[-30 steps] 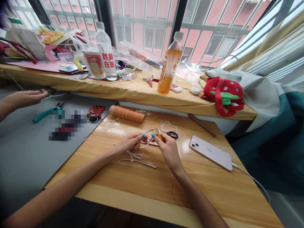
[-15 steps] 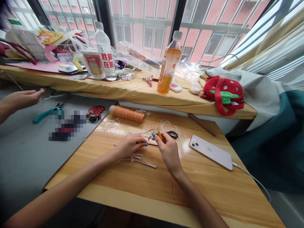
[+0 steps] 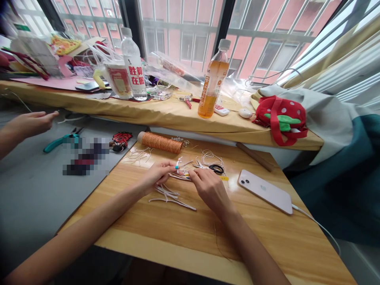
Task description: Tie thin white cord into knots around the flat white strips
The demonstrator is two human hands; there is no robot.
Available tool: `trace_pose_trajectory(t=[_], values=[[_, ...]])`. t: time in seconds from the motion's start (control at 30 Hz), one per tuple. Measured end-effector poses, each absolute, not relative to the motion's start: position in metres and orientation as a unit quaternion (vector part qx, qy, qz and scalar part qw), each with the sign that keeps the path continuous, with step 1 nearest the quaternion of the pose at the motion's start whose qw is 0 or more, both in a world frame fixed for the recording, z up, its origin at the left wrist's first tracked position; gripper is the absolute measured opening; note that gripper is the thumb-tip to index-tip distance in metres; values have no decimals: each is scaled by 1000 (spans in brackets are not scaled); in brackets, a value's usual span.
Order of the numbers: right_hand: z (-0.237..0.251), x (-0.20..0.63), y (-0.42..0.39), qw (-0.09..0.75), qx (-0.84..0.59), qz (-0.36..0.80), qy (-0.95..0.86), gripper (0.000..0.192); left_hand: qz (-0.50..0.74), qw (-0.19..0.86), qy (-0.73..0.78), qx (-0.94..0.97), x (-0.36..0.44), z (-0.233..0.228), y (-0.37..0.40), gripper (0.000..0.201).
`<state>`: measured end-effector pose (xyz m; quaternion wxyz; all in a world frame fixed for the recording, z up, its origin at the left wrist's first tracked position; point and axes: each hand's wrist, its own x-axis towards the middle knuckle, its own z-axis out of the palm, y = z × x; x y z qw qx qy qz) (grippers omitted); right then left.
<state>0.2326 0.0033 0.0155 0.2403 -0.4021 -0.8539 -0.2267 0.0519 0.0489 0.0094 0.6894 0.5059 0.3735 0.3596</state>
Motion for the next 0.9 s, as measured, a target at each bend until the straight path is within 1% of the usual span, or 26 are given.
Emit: trace_pose_trajectory(t=[0.13, 0.37, 0.6, 0.9], values=[[14, 232, 1, 228, -386, -236, -862, 24, 332, 711, 362, 503, 51, 12, 47, 20], [14, 231, 1, 222, -393, -257, -855, 23, 319, 729, 356, 490, 50, 13, 46, 16], [12, 230, 1, 193, -389, -290, -853, 19, 304, 734, 349, 497, 50, 8, 48, 20], [12, 226, -1, 197, -397, -290, -848, 22, 297, 735, 360, 491, 49, 11, 48, 21]])
